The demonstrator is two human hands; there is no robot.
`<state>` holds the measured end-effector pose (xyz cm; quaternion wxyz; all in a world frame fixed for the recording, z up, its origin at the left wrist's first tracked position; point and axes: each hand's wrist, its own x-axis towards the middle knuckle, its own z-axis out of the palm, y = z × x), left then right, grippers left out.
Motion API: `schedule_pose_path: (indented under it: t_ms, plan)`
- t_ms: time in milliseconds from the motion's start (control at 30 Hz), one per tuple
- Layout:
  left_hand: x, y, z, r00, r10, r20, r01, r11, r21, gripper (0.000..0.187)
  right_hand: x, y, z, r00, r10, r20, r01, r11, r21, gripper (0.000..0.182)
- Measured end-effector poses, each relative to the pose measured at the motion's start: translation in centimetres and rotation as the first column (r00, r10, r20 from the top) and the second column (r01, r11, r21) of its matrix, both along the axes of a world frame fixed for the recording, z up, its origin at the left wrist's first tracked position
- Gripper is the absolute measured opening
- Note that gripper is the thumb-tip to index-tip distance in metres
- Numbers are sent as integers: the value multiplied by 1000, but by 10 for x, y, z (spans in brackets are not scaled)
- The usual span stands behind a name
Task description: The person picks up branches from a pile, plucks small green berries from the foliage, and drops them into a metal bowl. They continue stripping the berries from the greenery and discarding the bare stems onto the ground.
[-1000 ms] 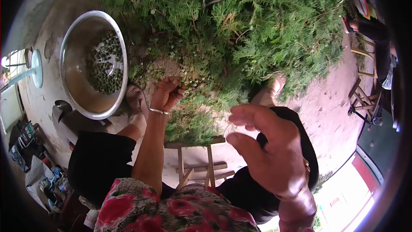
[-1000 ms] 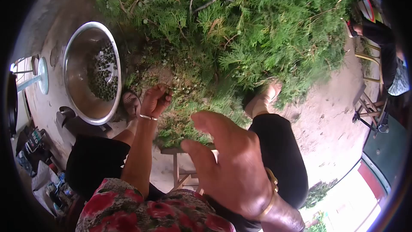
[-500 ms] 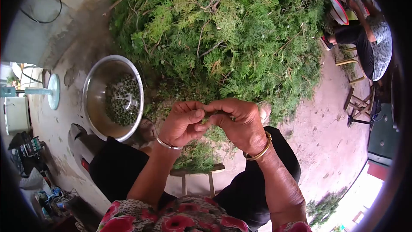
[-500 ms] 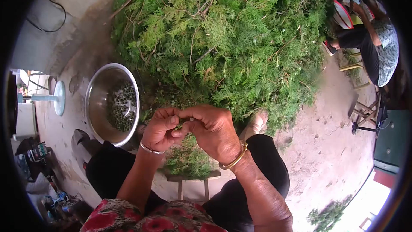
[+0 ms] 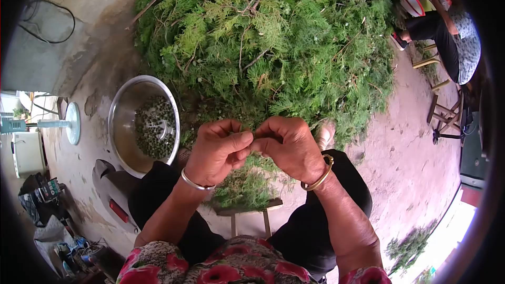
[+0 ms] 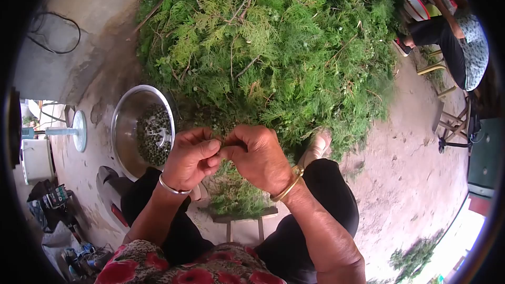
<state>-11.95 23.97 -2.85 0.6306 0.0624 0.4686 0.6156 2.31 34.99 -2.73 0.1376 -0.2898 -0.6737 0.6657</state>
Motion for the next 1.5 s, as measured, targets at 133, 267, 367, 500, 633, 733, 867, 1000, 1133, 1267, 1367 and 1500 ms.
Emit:
schedule_pose_path:
  t_ms: [133, 267, 367, 500, 633, 733, 867, 1000, 1133, 1267, 1367, 1500]
  plan:
    - [0, -1, 3, 997, 1, -78, -4, 1000, -27, 12, -2, 1, -3, 998, 25, -53, -25, 1000, -8, 6]
    - [-4, -6, 15, 1000, 5, 30, -5, 1000, -8, 8, -4, 7, 14, 997, -3, -83, -31, 917, -398, 8]
    - [-8, -7, 19, 999, -21, 34, 21, 1000, 16, 9, -9, 9, 10, 977, -199, -75, 134, 852, -505, 9]
    - [-8, -7, 18, 989, -74, -125, 70, 997, -34, 11, -11, 4, 8, 999, 33, -38, -41, 972, -232, 14]
    - [-5, -9, 15, 905, -203, -373, 180, 979, -97, 13, -12, -3, 1, 999, 34, -26, -38, 989, -143, 8]
    - [0, -9, 16, 863, -306, -403, 255, 951, -175, 10, -11, -5, -2, 1000, 24, 18, -25, 997, 68, 7]
    - [2, -8, 14, 862, -336, -379, 287, 941, -181, 9, -9, -2, 2, 998, -44, -44, 38, 990, -133, 9]
    - [0, -7, 12, 902, -289, -320, 267, 957, -112, 7, -8, 9, 14, 974, -226, -37, 170, 823, -542, 11]
    - [0, -8, 9, 932, -273, -239, 260, 962, -85, 7, -2, 17, 22, 976, -213, -42, 156, 821, -550, 9]
    - [1, -8, 8, 906, -317, -282, 299, 948, -107, 7, -2, 7, 12, 1000, 4, -16, -7, 982, -190, 7]
    - [1, -10, 5, 842, -418, -342, 394, 908, -141, 7, -5, 0, 6, 992, 120, 34, -119, 992, -48, 5]
    - [5, -11, 0, 761, -466, -451, 442, 882, -166, 1, -9, -7, -7, 982, 185, 50, -185, 983, -1, 5]
